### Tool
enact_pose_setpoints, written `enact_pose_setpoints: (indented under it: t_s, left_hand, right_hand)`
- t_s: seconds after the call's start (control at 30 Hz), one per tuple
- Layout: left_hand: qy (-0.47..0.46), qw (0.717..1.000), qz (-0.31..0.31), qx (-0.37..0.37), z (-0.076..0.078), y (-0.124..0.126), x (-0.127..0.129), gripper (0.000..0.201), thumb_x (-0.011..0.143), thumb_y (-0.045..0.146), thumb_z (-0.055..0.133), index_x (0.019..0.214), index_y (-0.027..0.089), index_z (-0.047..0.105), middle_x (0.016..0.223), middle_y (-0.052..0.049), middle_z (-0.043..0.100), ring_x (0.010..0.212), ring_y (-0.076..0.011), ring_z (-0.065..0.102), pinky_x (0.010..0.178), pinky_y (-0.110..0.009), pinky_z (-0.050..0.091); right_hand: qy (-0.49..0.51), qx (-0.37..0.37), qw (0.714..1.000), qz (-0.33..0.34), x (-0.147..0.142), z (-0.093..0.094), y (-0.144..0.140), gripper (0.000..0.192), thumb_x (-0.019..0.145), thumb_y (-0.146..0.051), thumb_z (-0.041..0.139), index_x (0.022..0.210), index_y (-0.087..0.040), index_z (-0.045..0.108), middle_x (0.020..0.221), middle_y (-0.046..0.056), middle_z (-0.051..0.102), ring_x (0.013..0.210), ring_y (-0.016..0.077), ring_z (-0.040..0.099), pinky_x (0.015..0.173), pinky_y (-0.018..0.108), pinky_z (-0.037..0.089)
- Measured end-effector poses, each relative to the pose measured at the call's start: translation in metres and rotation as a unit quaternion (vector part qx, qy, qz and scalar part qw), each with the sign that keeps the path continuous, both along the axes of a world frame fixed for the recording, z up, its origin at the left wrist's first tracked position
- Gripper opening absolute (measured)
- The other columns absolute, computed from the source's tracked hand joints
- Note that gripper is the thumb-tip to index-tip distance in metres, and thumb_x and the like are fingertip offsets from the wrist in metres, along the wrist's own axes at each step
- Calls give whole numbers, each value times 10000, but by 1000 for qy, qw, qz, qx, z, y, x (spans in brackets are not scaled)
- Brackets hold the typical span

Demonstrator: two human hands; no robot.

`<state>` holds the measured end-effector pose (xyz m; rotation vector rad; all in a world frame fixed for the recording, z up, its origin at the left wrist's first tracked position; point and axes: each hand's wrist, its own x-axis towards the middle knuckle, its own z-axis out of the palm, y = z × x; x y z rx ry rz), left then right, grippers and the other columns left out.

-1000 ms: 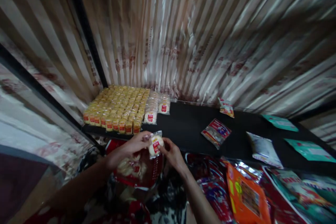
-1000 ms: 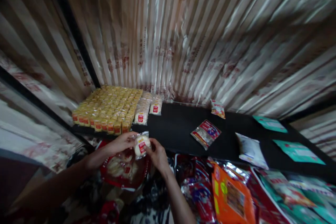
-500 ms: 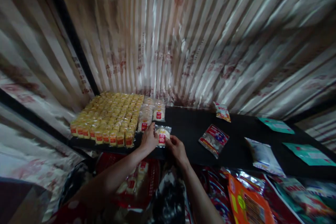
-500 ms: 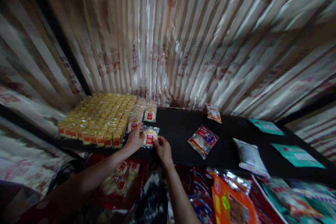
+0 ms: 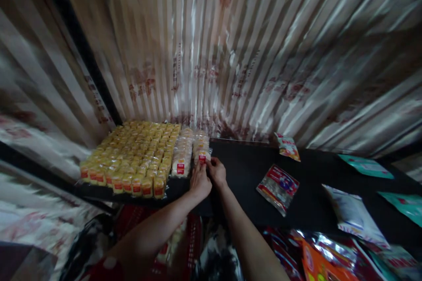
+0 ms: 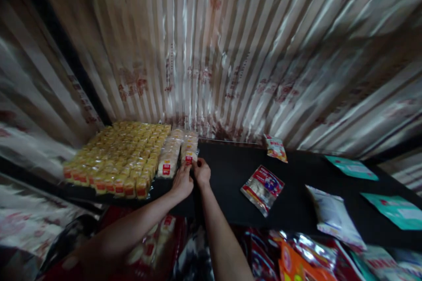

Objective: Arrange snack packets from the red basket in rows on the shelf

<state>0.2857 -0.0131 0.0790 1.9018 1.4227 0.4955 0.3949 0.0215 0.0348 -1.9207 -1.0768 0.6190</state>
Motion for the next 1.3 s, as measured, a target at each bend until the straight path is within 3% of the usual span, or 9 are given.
enact_pose_setpoints:
  t_s: [0.27, 0.4, 0.6, 0.8, 1.0, 1.17, 1.3]
  left_hand:
    - [18, 1000, 17, -20, -17, 18, 8, 644, 765, 58, 418, 1401, 42, 316, 1505, -155, 227, 1381, -243, 237, 1136, -327, 211]
    - [32, 999, 23, -34, -14, 17, 7, 581, 836, 136, 383, 1401, 19, 308, 1496, -167, 248, 1370, -237, 266, 1135, -320, 215]
    - [32, 999, 21, -30, -13, 17, 6, 614, 825, 163, 437, 1409, 40, 294, 1495, -164, 251, 1370, -247, 265, 1129, -325, 234]
    - [-2, 1000, 21, 10, -15, 10, -1, 482, 805, 130, 460, 1284, 75, 480, 1471, -176, 297, 1327, -257, 350, 1102, -348, 295]
    - [-71, 995, 14, 71, -23, -36, -27, 425, 769, 41, 399, 1157, 115, 556, 1231, -128, 556, 1177, -194, 506, 1044, -303, 384]
    - [-145, 985, -9, 98, -47, -100, -71, 475, 731, 26, 368, 1160, 127, 546, 1201, -124, 554, 1155, -185, 509, 1043, -318, 385]
    - [-148, 987, -23, 56, -68, -137, -117, 448, 776, 118, 408, 1201, 155, 546, 1220, -120, 550, 1177, -216, 492, 1037, -376, 390]
  right_hand:
    - [-68, -11, 998, -9, -7, -4, 12, 321, 774, -358, 528, 1002, -164, 644, 913, 76, 683, 834, 193, 620, 753, 273, 459]
    - [-129, 4, 991, -24, -11, -4, 12, 424, 759, -317, 552, 1132, -122, 600, 983, 121, 646, 888, 209, 595, 808, 287, 454]
    - [-110, 10, 994, -4, -12, -6, 14, 438, 770, -306, 521, 1158, -115, 586, 988, 123, 636, 873, 211, 588, 821, 306, 450]
    - [-91, 69, 992, -59, -21, -1, 0, 512, 785, -361, 465, 1189, -59, 558, 1085, 189, 602, 995, 254, 553, 902, 372, 417]
    - [-6, 135, 989, -67, -49, 1, -49, 417, 791, -336, 412, 1080, -100, 598, 1068, 150, 618, 995, 226, 564, 909, 373, 422]
    - [90, 136, 986, -25, -95, 3, -113, 356, 817, -379, 435, 1041, -157, 600, 1047, 98, 643, 931, 196, 598, 861, 355, 454]
    - [97, 107, 989, 30, -140, -13, -161, 290, 840, -351, 429, 945, -176, 635, 967, 77, 669, 923, 185, 607, 862, 332, 457]
